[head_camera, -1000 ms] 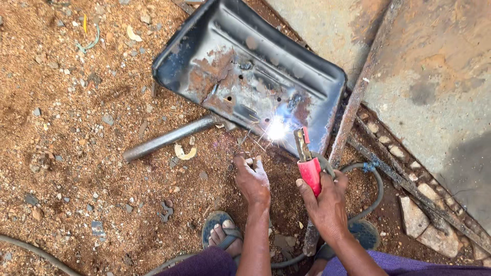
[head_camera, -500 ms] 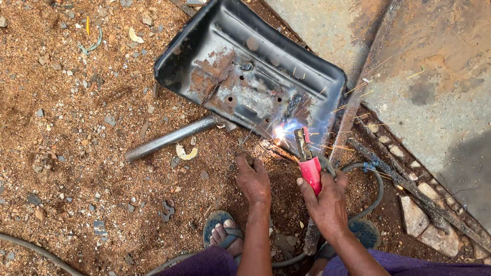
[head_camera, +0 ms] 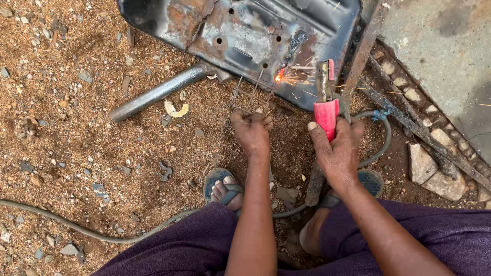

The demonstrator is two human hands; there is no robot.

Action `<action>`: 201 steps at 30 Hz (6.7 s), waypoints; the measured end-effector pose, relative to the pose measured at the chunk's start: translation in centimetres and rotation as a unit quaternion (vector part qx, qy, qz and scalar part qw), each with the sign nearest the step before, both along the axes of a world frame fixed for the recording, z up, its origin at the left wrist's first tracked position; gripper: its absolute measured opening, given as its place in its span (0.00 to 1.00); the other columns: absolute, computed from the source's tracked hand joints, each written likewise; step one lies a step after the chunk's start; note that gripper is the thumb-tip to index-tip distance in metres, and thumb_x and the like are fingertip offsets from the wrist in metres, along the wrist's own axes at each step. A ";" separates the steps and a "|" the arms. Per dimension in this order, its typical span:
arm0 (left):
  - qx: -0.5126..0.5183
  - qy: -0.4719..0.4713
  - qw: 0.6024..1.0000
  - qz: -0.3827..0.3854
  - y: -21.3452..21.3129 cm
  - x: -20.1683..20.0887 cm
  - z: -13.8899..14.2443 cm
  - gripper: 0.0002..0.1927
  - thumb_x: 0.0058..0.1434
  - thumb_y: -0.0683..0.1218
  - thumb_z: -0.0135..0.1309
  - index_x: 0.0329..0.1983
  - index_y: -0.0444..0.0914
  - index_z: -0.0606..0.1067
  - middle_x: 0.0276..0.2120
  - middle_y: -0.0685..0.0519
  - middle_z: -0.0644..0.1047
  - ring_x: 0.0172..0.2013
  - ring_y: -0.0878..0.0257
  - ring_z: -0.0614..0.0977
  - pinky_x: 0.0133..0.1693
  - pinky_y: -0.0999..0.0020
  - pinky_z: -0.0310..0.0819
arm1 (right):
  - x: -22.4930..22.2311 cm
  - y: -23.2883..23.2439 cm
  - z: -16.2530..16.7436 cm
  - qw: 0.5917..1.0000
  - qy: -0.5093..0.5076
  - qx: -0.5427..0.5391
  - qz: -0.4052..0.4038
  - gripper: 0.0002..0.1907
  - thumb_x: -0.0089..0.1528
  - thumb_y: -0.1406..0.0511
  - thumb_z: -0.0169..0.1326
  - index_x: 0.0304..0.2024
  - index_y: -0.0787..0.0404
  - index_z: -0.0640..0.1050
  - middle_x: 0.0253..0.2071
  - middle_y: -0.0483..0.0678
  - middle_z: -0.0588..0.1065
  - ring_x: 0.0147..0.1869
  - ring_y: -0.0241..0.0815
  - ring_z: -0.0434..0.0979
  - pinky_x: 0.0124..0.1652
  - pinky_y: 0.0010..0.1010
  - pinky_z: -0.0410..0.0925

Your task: The person welds a small grid mesh piece onto a rusted metal tray panel, positioning the grid by hand while using a welding rod clamp to apply weld spots along the joints.

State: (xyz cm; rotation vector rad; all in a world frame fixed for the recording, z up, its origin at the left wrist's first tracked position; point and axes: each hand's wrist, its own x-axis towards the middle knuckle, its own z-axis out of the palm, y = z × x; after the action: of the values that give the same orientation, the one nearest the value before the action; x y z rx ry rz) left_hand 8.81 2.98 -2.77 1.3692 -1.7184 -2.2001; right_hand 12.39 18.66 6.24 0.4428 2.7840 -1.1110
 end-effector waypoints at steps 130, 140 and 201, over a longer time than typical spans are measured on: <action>-0.033 -0.093 0.987 -0.127 -0.6 -0.5 1.9 0.12 0.64 0.37 0.51 0.48 0.34 0.64 0.37 0.41 0.78 0.29 0.59 0.86 0.25 0.73 0.85 | -0.6 -0.6 0.4 0.999 -0.032 0.030 0.032 0.27 0.65 0.52 0.60 0.50 0.70 0.74 0.55 0.60 0.60 0.51 0.54 0.71 0.51 0.46 0.68; -0.138 -0.143 0.969 -0.146 0.7 -1.3 4.8 0.14 0.63 0.40 0.57 0.47 0.32 0.67 0.31 0.43 0.81 0.27 0.59 0.86 0.25 0.70 0.80 | -0.5 -0.8 0.4 0.999 0.002 0.030 0.045 0.27 0.64 0.53 0.61 0.51 0.70 0.75 0.56 0.66 0.62 0.55 0.62 0.71 0.54 0.48 0.66; -0.398 0.013 0.893 -0.209 -0.6 -2.3 4.9 0.20 0.62 0.39 0.54 0.58 0.33 0.71 0.46 0.35 0.80 0.45 0.40 0.82 0.47 0.49 0.74 | -1.3 -0.3 -0.7 0.999 -0.046 -0.016 -0.007 0.27 0.62 0.51 0.58 0.47 0.68 0.76 0.56 0.68 0.64 0.58 0.65 0.69 0.58 0.47 0.64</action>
State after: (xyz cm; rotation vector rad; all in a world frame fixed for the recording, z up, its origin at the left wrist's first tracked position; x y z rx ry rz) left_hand 6.48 2.40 2.16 0.7998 -2.6414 -1.2816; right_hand 11.08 18.39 5.53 0.4983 2.6847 -1.1081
